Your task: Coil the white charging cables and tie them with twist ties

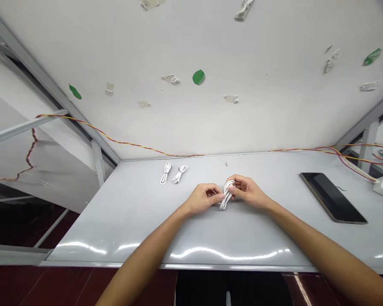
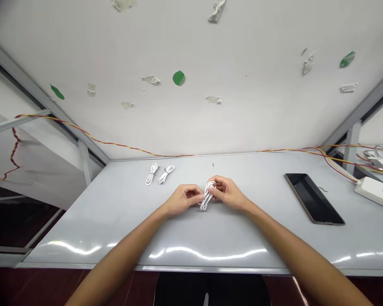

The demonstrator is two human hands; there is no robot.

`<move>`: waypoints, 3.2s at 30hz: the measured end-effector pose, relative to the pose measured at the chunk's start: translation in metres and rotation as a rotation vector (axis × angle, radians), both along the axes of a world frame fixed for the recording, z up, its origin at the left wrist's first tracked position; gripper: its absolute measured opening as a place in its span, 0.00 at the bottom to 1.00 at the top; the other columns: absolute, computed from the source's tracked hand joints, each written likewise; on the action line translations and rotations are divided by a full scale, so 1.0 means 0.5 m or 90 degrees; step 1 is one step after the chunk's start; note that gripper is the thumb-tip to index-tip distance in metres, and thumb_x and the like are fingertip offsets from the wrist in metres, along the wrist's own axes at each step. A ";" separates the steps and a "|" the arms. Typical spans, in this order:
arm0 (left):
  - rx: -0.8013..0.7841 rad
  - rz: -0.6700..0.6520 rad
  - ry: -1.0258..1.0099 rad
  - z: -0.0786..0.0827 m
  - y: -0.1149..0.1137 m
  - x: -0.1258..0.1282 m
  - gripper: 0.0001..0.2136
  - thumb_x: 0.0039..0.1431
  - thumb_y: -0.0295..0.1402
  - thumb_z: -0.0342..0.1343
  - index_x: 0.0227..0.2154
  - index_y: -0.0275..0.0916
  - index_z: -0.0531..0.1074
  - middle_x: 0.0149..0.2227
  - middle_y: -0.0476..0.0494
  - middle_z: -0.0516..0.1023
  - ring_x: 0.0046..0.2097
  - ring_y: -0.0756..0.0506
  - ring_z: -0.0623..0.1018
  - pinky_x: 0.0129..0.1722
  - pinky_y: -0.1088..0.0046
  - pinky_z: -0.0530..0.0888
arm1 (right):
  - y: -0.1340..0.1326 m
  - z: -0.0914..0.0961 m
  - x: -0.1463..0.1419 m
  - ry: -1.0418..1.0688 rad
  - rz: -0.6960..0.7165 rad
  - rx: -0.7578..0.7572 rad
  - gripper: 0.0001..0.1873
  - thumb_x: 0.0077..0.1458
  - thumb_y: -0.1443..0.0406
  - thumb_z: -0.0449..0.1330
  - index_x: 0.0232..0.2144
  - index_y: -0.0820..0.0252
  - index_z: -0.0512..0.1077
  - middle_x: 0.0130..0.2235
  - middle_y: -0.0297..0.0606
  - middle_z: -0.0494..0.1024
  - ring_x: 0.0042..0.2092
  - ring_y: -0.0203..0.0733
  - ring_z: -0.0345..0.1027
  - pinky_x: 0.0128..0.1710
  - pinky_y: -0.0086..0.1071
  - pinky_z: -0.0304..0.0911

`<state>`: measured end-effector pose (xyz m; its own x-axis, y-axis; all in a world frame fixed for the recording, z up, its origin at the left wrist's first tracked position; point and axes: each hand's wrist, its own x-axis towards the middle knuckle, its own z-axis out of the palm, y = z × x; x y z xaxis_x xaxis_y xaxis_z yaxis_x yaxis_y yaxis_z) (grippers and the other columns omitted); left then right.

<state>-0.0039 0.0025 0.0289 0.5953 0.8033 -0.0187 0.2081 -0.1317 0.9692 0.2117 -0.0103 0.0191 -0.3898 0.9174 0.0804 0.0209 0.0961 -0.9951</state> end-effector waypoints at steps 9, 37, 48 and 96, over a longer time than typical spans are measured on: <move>0.019 0.181 0.002 -0.018 0.006 0.008 0.11 0.53 0.40 0.64 0.34 0.37 0.80 0.32 0.43 0.80 0.29 0.49 0.75 0.32 0.71 0.72 | 0.005 0.005 0.012 0.064 -0.034 0.025 0.18 0.55 0.49 0.64 0.35 0.58 0.71 0.29 0.35 0.73 0.30 0.38 0.68 0.27 0.33 0.67; -0.031 0.214 -0.066 -0.022 0.014 0.009 0.17 0.63 0.49 0.51 0.30 0.38 0.65 0.26 0.52 0.67 0.21 0.55 0.61 0.21 0.78 0.58 | 0.007 -0.045 0.009 -0.689 0.010 0.458 0.28 0.68 0.52 0.45 0.64 0.56 0.62 0.65 0.47 0.64 0.65 0.57 0.56 0.63 0.63 0.46; 0.254 0.056 0.077 -0.015 -0.029 0.029 0.18 0.70 0.41 0.40 0.55 0.39 0.66 0.41 0.41 0.76 0.41 0.45 0.76 0.42 0.68 0.73 | -0.018 -0.017 -0.035 -0.078 -0.098 0.064 0.30 0.63 0.48 0.53 0.61 0.53 0.60 0.55 0.45 0.75 0.52 0.49 0.73 0.50 0.45 0.70; 0.670 0.229 0.168 -0.012 -0.027 0.007 0.10 0.65 0.29 0.50 0.33 0.39 0.78 0.30 0.46 0.78 0.27 0.52 0.74 0.26 0.77 0.68 | -0.027 0.029 -0.011 -0.011 -0.023 0.132 0.13 0.60 0.55 0.58 0.44 0.50 0.77 0.59 0.41 0.69 0.59 0.50 0.63 0.59 0.47 0.61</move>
